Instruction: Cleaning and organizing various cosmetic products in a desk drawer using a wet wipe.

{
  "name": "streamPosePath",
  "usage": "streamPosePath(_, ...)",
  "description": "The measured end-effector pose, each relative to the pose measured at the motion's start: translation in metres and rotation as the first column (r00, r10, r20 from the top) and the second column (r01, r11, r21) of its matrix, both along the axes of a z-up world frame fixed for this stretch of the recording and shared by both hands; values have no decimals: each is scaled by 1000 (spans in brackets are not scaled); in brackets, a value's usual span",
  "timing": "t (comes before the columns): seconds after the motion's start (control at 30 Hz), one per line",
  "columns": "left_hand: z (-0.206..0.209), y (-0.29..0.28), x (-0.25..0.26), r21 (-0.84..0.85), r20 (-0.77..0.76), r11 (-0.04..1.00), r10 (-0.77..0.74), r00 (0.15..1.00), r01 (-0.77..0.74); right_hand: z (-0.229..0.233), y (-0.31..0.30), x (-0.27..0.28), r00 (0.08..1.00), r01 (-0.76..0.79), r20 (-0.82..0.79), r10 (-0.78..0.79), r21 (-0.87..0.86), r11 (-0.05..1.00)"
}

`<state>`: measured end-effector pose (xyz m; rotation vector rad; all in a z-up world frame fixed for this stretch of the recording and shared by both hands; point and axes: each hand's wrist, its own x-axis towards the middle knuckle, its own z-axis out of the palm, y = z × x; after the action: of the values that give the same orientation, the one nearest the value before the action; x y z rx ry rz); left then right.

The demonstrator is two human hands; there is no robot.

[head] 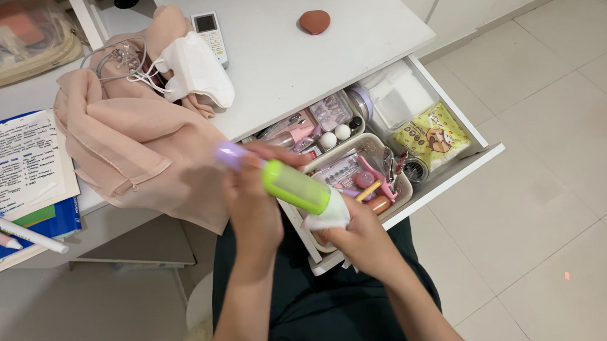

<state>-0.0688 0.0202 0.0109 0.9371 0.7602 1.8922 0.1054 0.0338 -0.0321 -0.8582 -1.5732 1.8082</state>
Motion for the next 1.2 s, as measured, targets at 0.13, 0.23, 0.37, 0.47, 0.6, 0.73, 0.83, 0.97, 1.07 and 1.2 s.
streamPosePath(0.13, 12, 2, -26, 51, 148, 969, 234, 961, -243, 4, 18, 15, 977, 6, 207, -45, 185, 983)
streamPosePath(0.23, 5, 10, -34, -89, -117, 973, 203, 972, -214, 9, 50, 32, 789, -19, 549, -276, 471, 882)
streamPosePath(0.37, -24, 33, -24, -384, -256, 917, 5, 967, -106, -4, 68, 23, 752, -122, 493, -438, 756, 643)
streamPosePath(0.47, -38, 47, -19, -478, -537, 875, -221, 814, -77, -17, 73, 5, 447, -344, 847, -287, 459, 819)
streamPosePath(0.6, -45, 54, -20, -288, -728, 956, -186, 660, -49, -35, 78, 6, 550, -431, 763, -339, 607, 668)
streamPosePath(0.73, -24, 55, -13, -251, -850, 966, -189, 492, -63, -36, 81, 13, 624, -447, 732, -272, 620, 645)
streamPosePath(0.83, -24, 57, -4, -293, -912, 951, -247, 328, -97, -32, 78, 17, 549, -496, 800, -244, 546, 675)
streamPosePath(0.97, -49, 62, 12, -286, -944, 952, -260, 200, -110, -34, 76, 28, 610, -481, 766, -202, 560, 674)
streamPosePath(1.07, -66, 58, 22, -82, -994, 985, -68, 91, -149, -23, 68, 33, 658, -488, 733, -170, 588, 646)
streamPosePath(1.2, -88, 54, 26, 129, -991, 978, 123, -48, -164, -13, 66, 37, 647, -448, 741, -177, 558, 699)
